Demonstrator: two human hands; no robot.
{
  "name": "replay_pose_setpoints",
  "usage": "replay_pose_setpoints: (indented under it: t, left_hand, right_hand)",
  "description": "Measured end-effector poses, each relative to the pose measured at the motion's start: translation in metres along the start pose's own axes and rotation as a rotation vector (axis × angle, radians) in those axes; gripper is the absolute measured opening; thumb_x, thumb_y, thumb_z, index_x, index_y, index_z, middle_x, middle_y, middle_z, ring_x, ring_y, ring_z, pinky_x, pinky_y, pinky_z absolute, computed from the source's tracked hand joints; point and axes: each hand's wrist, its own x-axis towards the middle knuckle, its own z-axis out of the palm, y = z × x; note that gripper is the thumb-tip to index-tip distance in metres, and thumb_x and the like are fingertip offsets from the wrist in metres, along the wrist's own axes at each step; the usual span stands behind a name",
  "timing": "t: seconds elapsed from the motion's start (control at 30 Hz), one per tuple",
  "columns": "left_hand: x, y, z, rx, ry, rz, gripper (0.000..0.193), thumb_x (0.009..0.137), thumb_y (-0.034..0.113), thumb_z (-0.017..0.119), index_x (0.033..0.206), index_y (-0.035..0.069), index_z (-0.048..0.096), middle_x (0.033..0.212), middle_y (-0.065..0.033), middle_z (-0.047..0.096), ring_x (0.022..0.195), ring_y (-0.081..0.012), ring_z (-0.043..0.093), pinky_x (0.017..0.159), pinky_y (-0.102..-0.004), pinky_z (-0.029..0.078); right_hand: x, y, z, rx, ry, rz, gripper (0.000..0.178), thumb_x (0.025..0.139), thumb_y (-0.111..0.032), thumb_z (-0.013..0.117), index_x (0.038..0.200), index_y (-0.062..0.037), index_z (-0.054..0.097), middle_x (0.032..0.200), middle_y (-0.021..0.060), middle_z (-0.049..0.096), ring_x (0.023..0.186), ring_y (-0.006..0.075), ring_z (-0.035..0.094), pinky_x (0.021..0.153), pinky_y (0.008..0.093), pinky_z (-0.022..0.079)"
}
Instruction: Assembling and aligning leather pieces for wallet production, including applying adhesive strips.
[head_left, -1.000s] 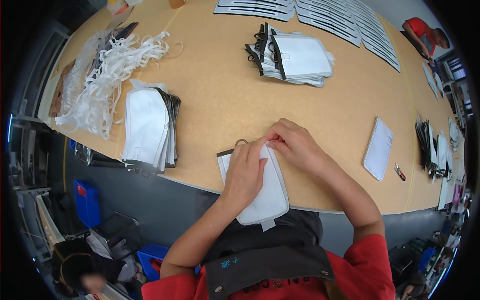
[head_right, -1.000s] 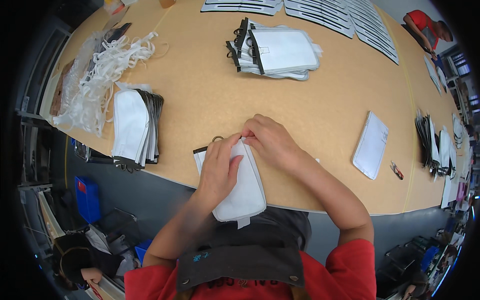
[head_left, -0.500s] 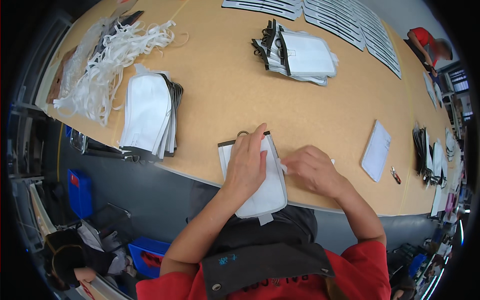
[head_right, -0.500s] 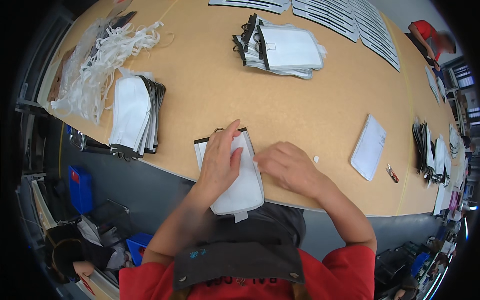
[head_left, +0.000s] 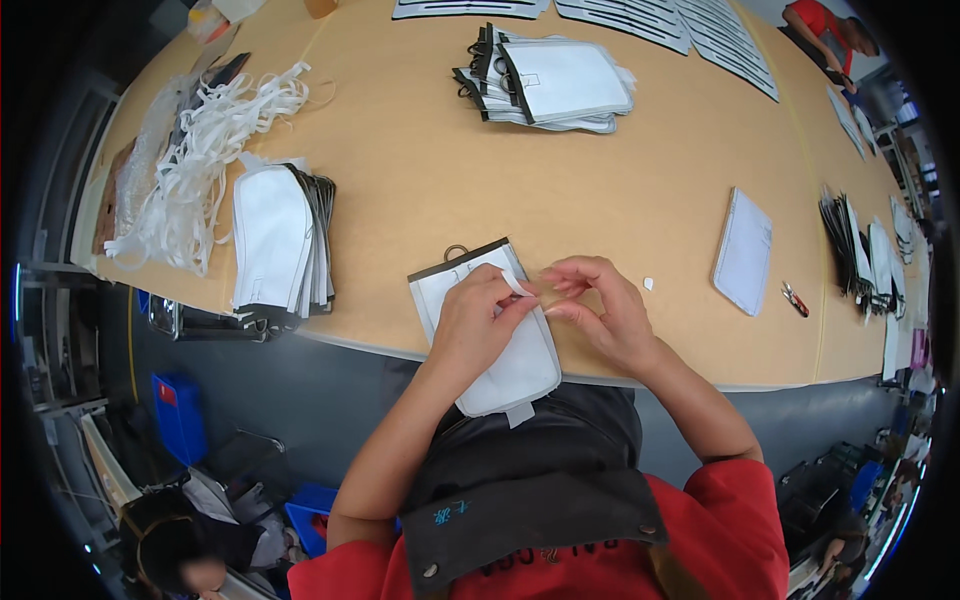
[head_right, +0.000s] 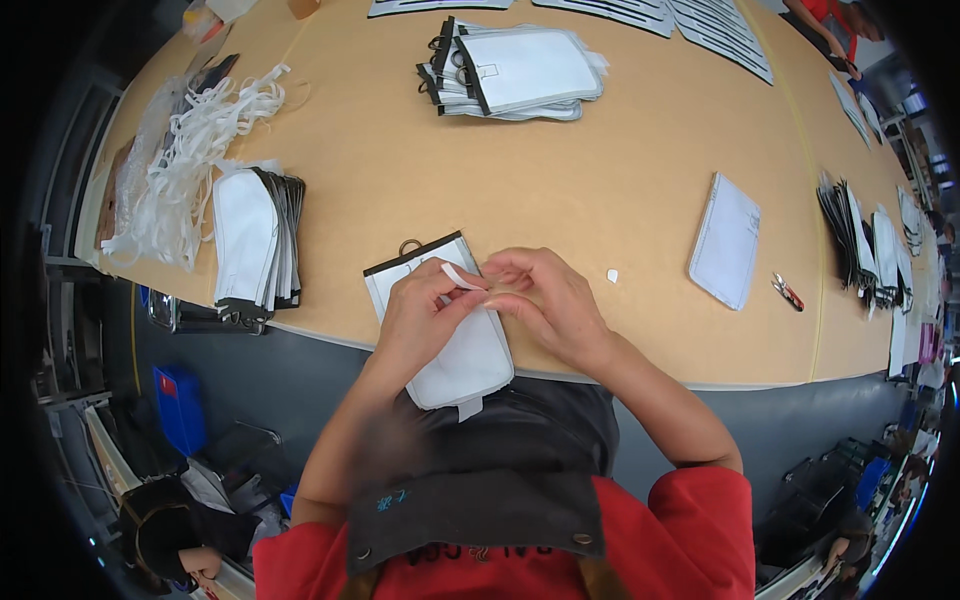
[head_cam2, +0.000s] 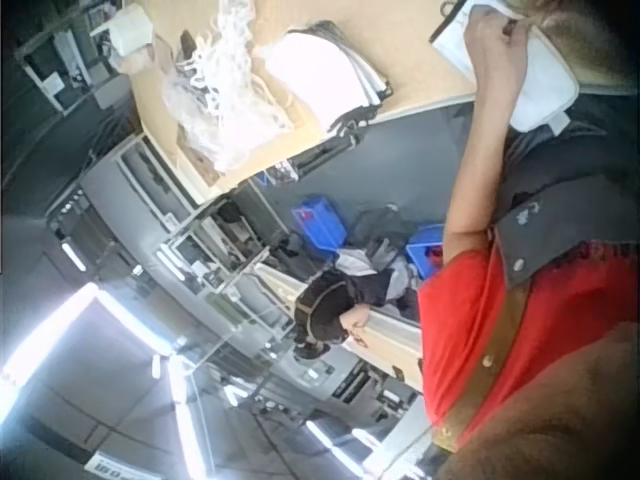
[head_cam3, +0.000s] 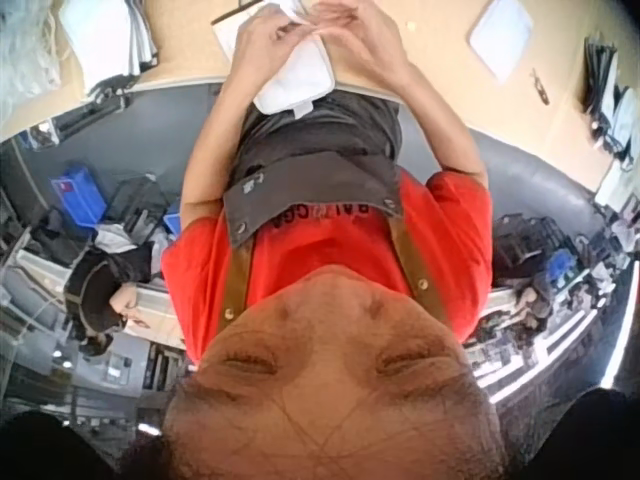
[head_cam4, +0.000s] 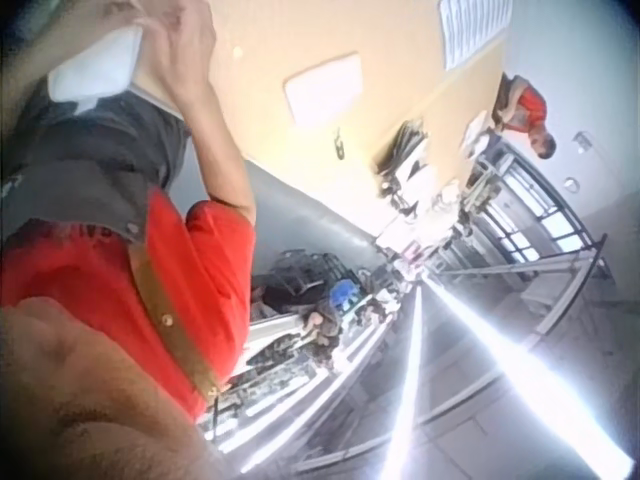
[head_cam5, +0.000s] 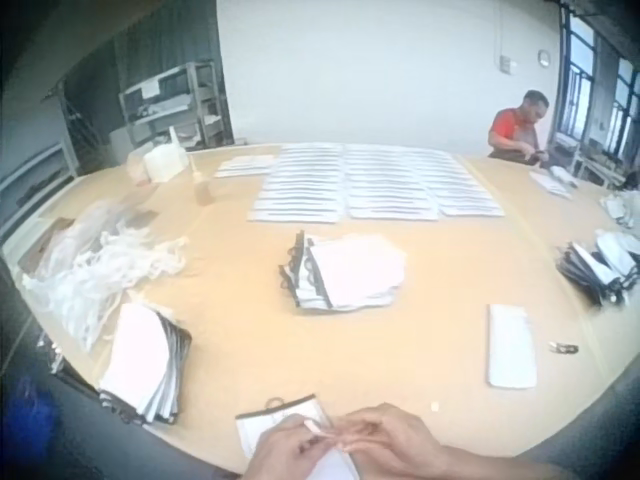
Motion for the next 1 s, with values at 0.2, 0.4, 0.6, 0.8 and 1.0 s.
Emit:
replay_pose_setpoints:
  t: [0.2, 0.4, 0.6, 0.8, 1.0]
  left_hand:
    - [0.002, 0.000, 0.004, 0.014, 0.029, -0.033, 0.010, 0.084, 0.006, 0.075, 0.094, 0.003, 0.072, 0.093, -0.0067, 0.071, 0.072, -0.0149, 0.066, 0.063, -0.0269, 0.052]
    - [0.005, 0.007, 0.000, 0.039, -0.038, -0.076, 0.007, 0.085, 0.005, 0.073, 0.089, 0.002, 0.067, 0.089, -0.0058, 0.068, 0.070, -0.0160, 0.065, 0.062, -0.0279, 0.052]
    - [0.006, 0.005, 0.000, -0.009, -0.029, -0.085, 0.007, 0.085, 0.003, 0.073, 0.088, 0.002, 0.067, 0.088, -0.0057, 0.066, 0.071, -0.0150, 0.065, 0.063, -0.0279, 0.053]
    - [0.007, 0.004, 0.005, 0.001, 0.023, -0.110, 0.008, 0.085, 0.001, 0.072, 0.091, 0.000, 0.068, 0.094, -0.0055, 0.063, 0.072, -0.0142, 0.065, 0.064, -0.0265, 0.054]
    - [0.008, 0.005, 0.012, 0.038, 0.080, -0.105, 0.009, 0.085, 0.003, 0.073, 0.092, 0.000, 0.068, 0.098, -0.0054, 0.058, 0.069, -0.0127, 0.065, 0.061, -0.0257, 0.053]
  right_hand:
    - [-0.039, -0.001, -0.005, -0.462, -0.199, -0.218, 0.033, 0.081, -0.016, 0.074, 0.112, -0.0061, 0.068, 0.120, 0.0012, 0.066, 0.097, 0.0197, 0.058, 0.081, 0.0346, 0.044]
    - [-0.048, -0.001, -0.004, -0.552, -0.202, -0.228, 0.035, 0.081, -0.017, 0.073, 0.115, -0.0067, 0.069, 0.124, 0.0001, 0.065, 0.097, 0.0182, 0.057, 0.081, 0.0328, 0.042]
    - [-0.049, 0.001, -0.004, -0.545, -0.198, -0.233, 0.035, 0.083, -0.019, 0.072, 0.116, -0.0076, 0.069, 0.125, -0.0003, 0.065, 0.097, 0.0177, 0.057, 0.082, 0.0324, 0.042]
    - [-0.050, 0.001, -0.004, -0.545, -0.205, -0.217, 0.034, 0.085, -0.018, 0.071, 0.117, -0.0079, 0.069, 0.127, -0.0009, 0.064, 0.099, 0.0172, 0.056, 0.082, 0.0320, 0.042]
    - [-0.051, 0.000, -0.006, -0.555, -0.215, -0.229, 0.035, 0.085, -0.017, 0.070, 0.119, -0.0075, 0.068, 0.130, -0.0008, 0.063, 0.101, 0.0175, 0.056, 0.084, 0.0322, 0.042]
